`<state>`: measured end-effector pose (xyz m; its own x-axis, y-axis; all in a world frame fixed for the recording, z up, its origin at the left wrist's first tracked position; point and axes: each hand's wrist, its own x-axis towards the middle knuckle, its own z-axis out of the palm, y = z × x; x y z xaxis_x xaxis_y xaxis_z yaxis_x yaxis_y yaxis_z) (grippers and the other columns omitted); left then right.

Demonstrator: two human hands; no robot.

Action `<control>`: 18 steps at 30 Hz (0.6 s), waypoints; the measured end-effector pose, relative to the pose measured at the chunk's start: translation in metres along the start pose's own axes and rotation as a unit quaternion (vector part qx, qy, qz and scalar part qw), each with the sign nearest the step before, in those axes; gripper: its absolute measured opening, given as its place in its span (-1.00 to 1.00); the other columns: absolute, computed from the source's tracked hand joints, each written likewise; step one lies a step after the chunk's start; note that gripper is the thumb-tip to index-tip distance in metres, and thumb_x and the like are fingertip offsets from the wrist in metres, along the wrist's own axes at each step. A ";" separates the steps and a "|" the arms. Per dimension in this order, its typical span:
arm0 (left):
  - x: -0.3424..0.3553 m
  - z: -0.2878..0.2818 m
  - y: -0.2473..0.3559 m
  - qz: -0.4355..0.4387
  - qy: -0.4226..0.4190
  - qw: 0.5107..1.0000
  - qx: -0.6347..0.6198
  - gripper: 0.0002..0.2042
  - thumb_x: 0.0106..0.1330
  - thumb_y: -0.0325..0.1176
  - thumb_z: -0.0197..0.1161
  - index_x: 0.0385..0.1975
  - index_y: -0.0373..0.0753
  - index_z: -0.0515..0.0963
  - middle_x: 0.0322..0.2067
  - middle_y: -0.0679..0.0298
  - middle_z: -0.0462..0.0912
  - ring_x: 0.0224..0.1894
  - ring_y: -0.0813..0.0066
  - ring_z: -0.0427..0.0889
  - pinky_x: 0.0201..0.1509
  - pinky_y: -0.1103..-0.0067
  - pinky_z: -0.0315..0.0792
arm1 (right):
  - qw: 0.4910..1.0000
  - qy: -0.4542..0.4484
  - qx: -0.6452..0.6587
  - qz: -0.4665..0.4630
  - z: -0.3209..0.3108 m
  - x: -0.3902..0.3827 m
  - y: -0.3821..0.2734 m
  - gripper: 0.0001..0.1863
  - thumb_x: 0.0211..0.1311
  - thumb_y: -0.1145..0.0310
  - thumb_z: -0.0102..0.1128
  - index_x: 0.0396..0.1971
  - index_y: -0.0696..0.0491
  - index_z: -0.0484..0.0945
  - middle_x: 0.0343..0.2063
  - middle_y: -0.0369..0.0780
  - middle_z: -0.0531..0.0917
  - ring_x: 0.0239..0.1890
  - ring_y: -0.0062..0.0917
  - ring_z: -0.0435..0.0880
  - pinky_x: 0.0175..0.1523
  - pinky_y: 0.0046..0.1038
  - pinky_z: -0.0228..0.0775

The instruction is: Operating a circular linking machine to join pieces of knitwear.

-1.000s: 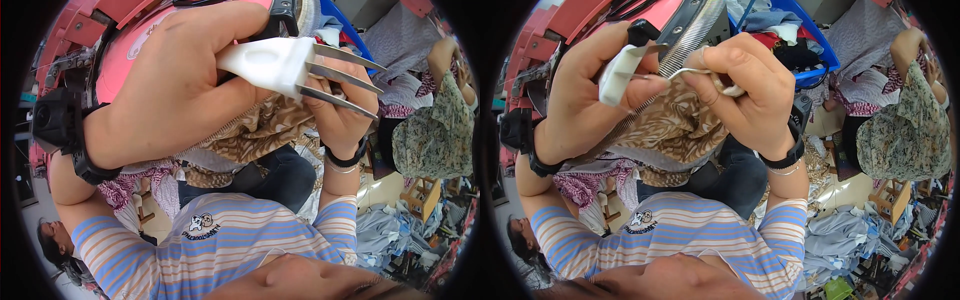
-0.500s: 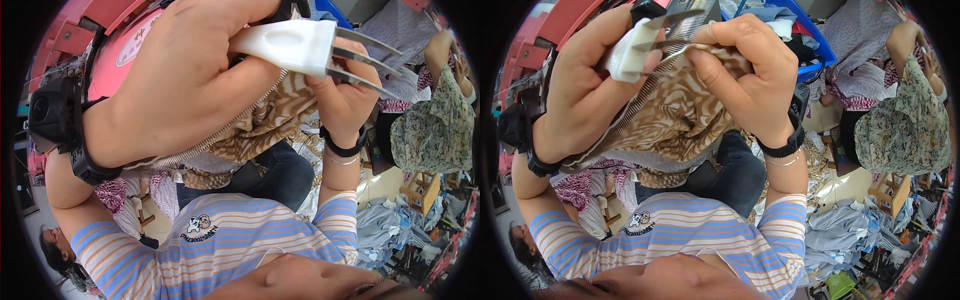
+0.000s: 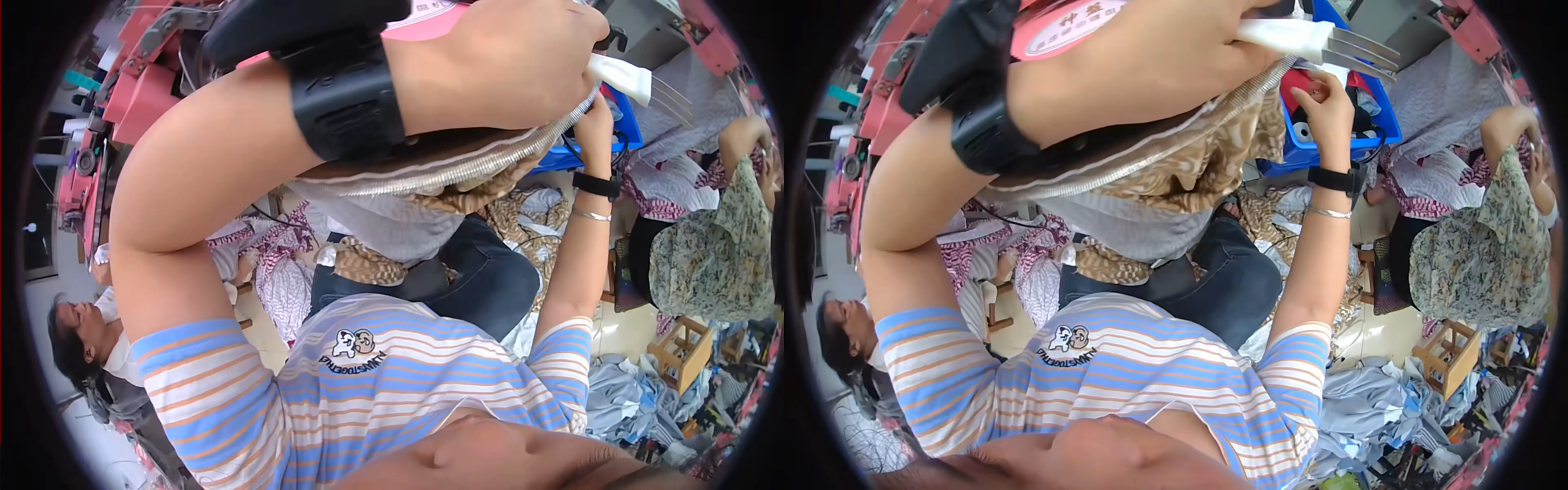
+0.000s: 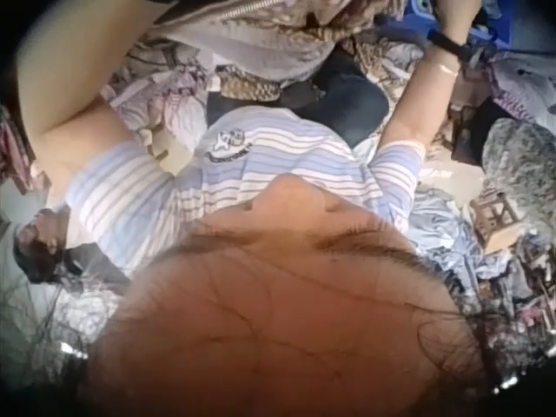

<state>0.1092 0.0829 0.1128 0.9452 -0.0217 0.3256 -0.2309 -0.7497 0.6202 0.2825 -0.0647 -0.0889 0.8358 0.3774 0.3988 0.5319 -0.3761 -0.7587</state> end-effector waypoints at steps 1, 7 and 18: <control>-0.002 0.002 -0.002 0.006 0.010 1.000 0.019 -0.88 0.01 -0.47 0.07 -0.50 -0.39 0.39 -0.53 -0.11 0.49 -0.38 -0.06 0.50 -0.34 0.31 0.37 | 0.997 0.022 0.070 0.033 -0.008 -0.004 -0.005 -0.73 -0.03 0.45 0.21 -0.27 0.18 0.50 -0.46 -0.27 0.57 -0.44 -0.67 0.49 -0.29 -0.63 0.32; -0.013 -0.025 0.013 -0.033 0.006 0.999 0.014 -0.86 0.03 -0.46 0.04 -0.48 -0.42 0.41 -0.58 -0.10 0.48 -0.44 0.06 0.52 -0.36 0.37 0.36 | 0.936 0.275 0.200 -0.087 -0.050 -0.086 -0.131 -0.87 0.02 0.57 0.16 -0.38 0.19 0.47 -0.42 -0.28 0.53 -0.39 -0.67 0.46 -0.25 -0.69 0.28; -0.203 -0.159 -0.026 -0.052 0.181 0.917 -0.352 -0.60 0.34 -0.13 -0.19 -0.16 -0.41 0.35 -0.54 0.31 0.33 -0.60 0.68 0.17 -0.44 0.69 0.11 | 0.956 -0.122 -0.028 -0.267 0.097 -0.210 -0.161 -0.57 -0.18 0.48 0.19 -0.19 0.12 0.36 -0.29 -0.09 0.44 -0.24 -0.19 0.42 -0.15 -0.24 0.30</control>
<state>-0.1139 0.2118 0.1442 0.8615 0.3418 0.3755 -0.3566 -0.1194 0.9266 0.0083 -0.0016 -0.1003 0.3902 0.7113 0.5847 0.8857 -0.1164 -0.4495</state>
